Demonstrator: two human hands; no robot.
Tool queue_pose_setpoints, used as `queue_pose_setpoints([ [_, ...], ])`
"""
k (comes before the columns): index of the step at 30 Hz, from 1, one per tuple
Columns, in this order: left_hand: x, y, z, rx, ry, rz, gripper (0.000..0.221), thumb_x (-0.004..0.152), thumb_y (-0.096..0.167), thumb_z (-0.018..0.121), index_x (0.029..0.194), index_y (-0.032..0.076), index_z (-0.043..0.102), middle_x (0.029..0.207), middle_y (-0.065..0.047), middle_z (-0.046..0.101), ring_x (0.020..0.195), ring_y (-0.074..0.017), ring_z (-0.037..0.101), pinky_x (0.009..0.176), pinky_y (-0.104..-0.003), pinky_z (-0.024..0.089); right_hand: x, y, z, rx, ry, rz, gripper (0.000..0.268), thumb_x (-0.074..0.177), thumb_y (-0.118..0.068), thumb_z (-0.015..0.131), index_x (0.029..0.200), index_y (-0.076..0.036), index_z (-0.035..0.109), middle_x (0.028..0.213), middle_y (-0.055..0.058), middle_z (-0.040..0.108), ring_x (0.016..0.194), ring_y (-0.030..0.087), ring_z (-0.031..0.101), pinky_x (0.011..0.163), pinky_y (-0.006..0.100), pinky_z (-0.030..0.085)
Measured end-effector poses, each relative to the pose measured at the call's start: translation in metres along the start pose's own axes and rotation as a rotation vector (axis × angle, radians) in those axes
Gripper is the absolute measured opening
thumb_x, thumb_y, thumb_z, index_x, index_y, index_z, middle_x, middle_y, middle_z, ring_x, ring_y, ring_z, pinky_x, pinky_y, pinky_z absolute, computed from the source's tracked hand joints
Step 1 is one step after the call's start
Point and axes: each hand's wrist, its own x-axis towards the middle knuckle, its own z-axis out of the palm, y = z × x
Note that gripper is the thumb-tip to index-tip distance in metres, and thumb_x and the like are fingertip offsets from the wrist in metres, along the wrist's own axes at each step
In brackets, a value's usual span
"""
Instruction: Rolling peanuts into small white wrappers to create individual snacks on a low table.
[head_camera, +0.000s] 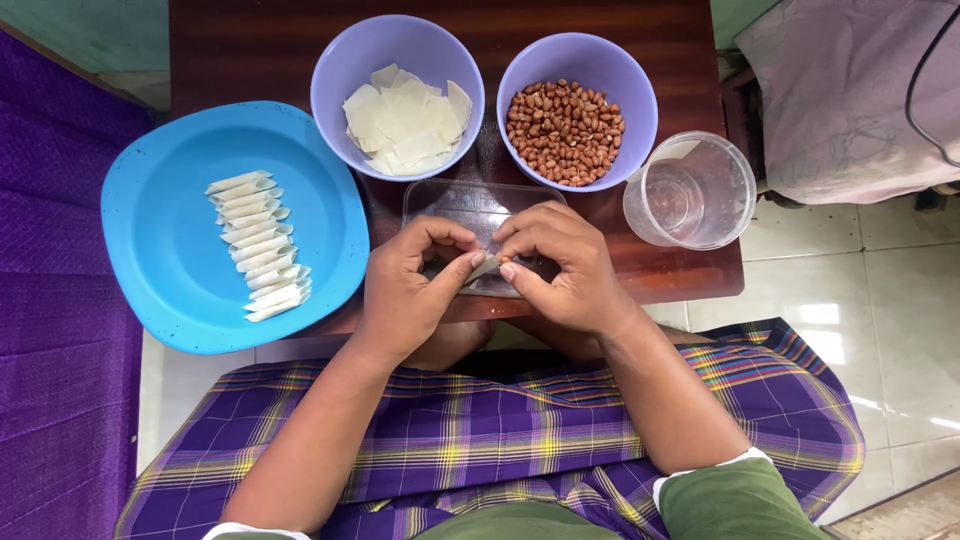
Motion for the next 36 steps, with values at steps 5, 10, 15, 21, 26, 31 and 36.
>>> queue_pose_setpoints([
  [5,0.0,-0.003,-0.001,0.004,-0.002,0.011,0.016,0.088,0.004,0.079,0.102,0.006,0.072,0.085,-0.007,0.077,0.076,-0.013,0.074,0.073,-0.029,0.06,-0.003,0.001,0.002,0.046,-0.049,0.005,0.014,0.092,-0.016,0.076,0.082,-0.007,0.073,0.087,0.014,0.075,0.078,0.038,0.071,0.072,0.044,0.055],
  [10,0.001,0.001,-0.001,0.002,-0.006,0.007,0.016,0.089,0.005,0.08,0.102,0.007,0.072,0.085,-0.007,0.077,0.076,-0.0121,0.074,0.073,-0.029,0.06,-0.007,0.006,0.003,0.077,-0.055,-0.01,0.01,0.089,-0.012,0.077,0.081,-0.006,0.075,0.084,0.013,0.076,0.076,0.036,0.073,0.07,0.043,0.057],
  [15,0.001,0.008,-0.001,0.022,-0.02,-0.009,0.021,0.086,0.006,0.082,0.103,0.008,0.07,0.083,-0.007,0.077,0.077,-0.0114,0.072,0.075,-0.031,0.059,-0.008,0.006,0.0,0.052,0.009,-0.002,0.008,0.088,-0.009,0.078,0.081,-0.006,0.077,0.084,0.013,0.077,0.075,0.036,0.073,0.069,0.043,0.057],
  [21,0.002,0.008,-0.001,0.045,-0.038,-0.004,0.015,0.084,-0.002,0.077,0.087,0.011,0.072,0.076,-0.003,0.077,0.073,-0.0125,0.074,0.073,-0.03,0.059,-0.008,0.008,0.001,0.059,0.02,0.007,0.008,0.089,-0.008,0.077,0.082,-0.006,0.075,0.085,0.014,0.076,0.075,0.036,0.072,0.069,0.042,0.056],
  [26,0.001,0.011,-0.001,0.062,-0.029,-0.018,0.015,0.082,-0.001,0.077,0.089,0.012,0.075,0.075,-0.004,0.077,0.073,-0.0111,0.072,0.073,-0.031,0.059,-0.004,0.003,0.001,0.03,0.054,-0.003,0.009,0.093,-0.009,0.075,0.086,-0.003,0.075,0.085,0.015,0.075,0.072,0.034,0.07,0.066,0.041,0.055],
  [31,0.0,0.011,0.0,0.059,-0.016,-0.016,0.013,0.082,0.0,0.077,0.09,0.011,0.077,0.078,-0.006,0.078,0.076,-0.0135,0.074,0.074,-0.032,0.059,-0.009,0.006,0.0,0.02,0.078,0.015,0.011,0.096,-0.009,0.072,0.088,-0.001,0.074,0.084,0.016,0.073,0.072,0.034,0.068,0.067,0.041,0.055],
  [36,0.001,0.01,-0.001,0.061,-0.024,-0.024,0.014,0.083,0.001,0.078,0.092,0.011,0.078,0.077,-0.006,0.078,0.076,-0.0143,0.074,0.073,-0.032,0.059,-0.014,0.007,0.001,0.09,0.096,0.098,0.028,0.107,-0.016,0.052,0.086,-0.003,0.066,0.078,0.013,0.064,0.067,0.026,0.058,0.066,0.036,0.05],
])
